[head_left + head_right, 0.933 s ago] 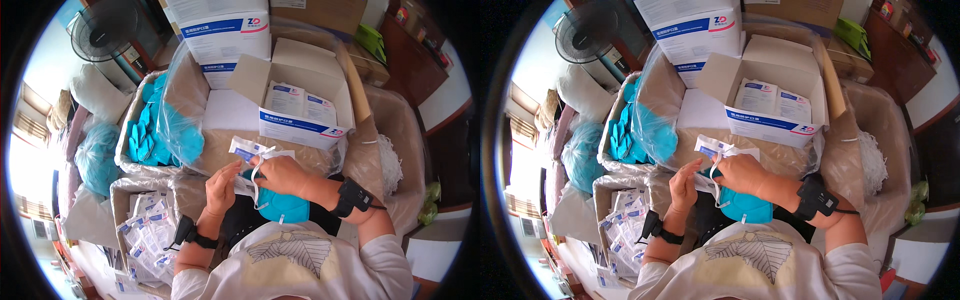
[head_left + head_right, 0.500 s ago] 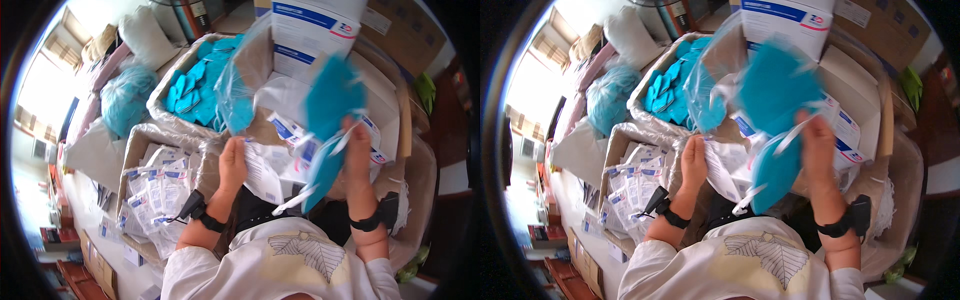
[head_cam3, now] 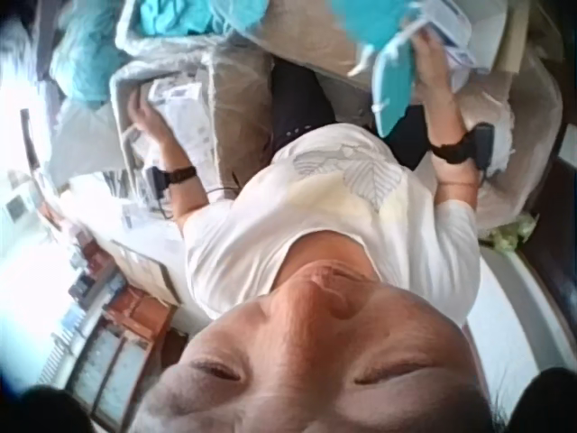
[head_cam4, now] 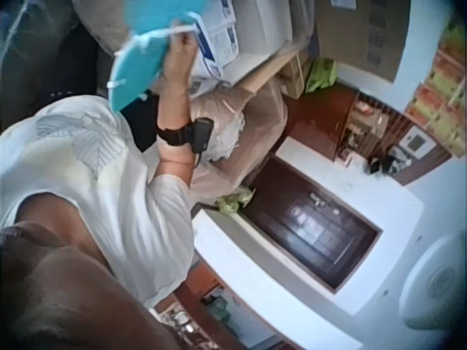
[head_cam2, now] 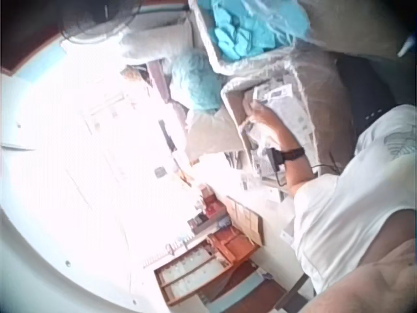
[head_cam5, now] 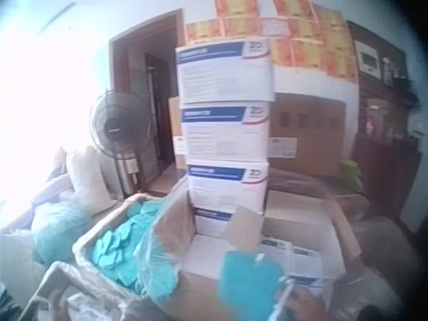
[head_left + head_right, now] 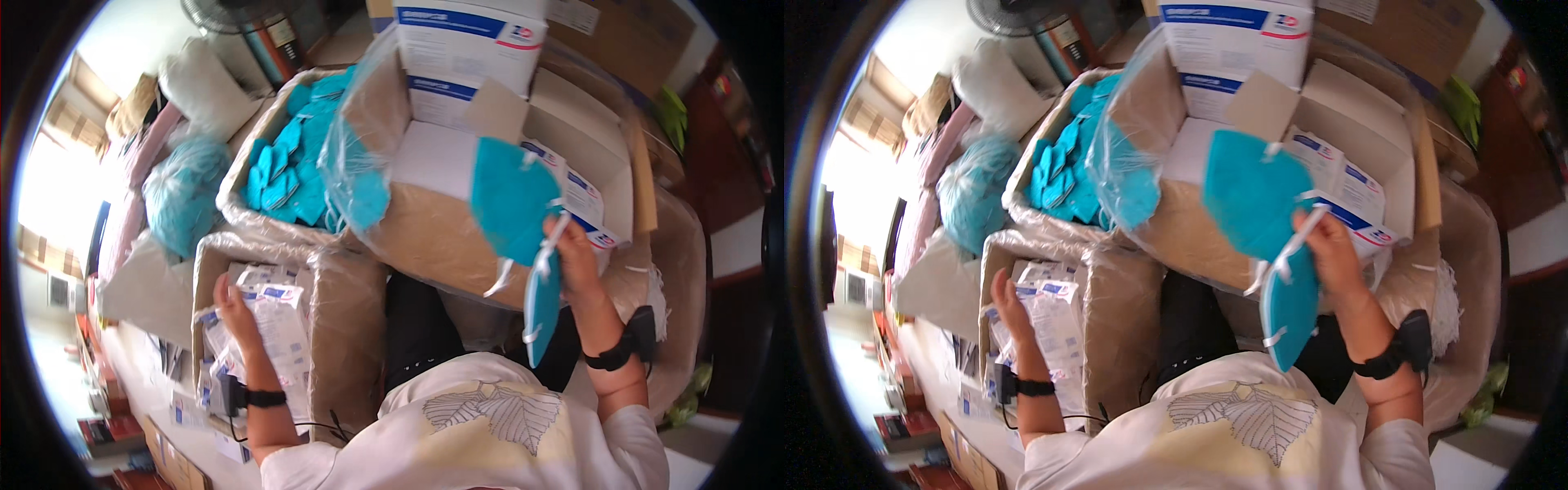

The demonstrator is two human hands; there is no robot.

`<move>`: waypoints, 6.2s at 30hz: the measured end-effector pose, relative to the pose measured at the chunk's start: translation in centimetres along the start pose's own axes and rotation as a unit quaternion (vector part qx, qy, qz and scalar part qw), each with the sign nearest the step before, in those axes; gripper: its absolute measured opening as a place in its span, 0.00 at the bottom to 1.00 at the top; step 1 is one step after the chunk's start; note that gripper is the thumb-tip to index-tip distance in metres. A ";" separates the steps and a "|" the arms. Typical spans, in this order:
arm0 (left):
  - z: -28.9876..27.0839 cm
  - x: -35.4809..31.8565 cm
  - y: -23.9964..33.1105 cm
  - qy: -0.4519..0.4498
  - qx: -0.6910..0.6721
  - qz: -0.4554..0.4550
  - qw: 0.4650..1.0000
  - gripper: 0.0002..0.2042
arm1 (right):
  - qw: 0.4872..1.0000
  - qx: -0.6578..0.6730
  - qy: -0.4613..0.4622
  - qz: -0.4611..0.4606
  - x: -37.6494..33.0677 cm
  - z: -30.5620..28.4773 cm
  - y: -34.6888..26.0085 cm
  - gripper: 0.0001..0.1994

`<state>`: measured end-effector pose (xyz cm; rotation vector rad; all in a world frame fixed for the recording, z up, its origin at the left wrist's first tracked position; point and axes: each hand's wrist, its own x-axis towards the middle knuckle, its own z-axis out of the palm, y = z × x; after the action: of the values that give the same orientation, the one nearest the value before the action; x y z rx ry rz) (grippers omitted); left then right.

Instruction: The person is unpacking medical masks from individual paper envelopes and inspecting or sorting them.

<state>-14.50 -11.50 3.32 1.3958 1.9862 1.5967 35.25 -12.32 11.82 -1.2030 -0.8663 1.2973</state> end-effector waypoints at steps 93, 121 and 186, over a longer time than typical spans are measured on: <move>20.4 -7.0 24.2 -0.527 -0.013 0.104 0.844 0.15 | 0.949 -0.118 -0.281 0.075 -6.0 -8.7 6.3 0.13; 20.2 -4.4 31.6 -0.330 0.160 0.431 0.824 0.08 | 0.898 0.123 -0.342 0.247 -5.5 -0.5 8.5 0.13; 18.3 -22.1 14.5 -0.583 -0.369 -0.445 0.571 0.20 | 0.936 -0.077 -0.207 0.274 -9.8 -14.4 1.7 0.12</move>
<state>16.90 -17.85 0.83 0.5098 0.6882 0.4825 47.47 -24.43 8.56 -1.3764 -0.9789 2.0188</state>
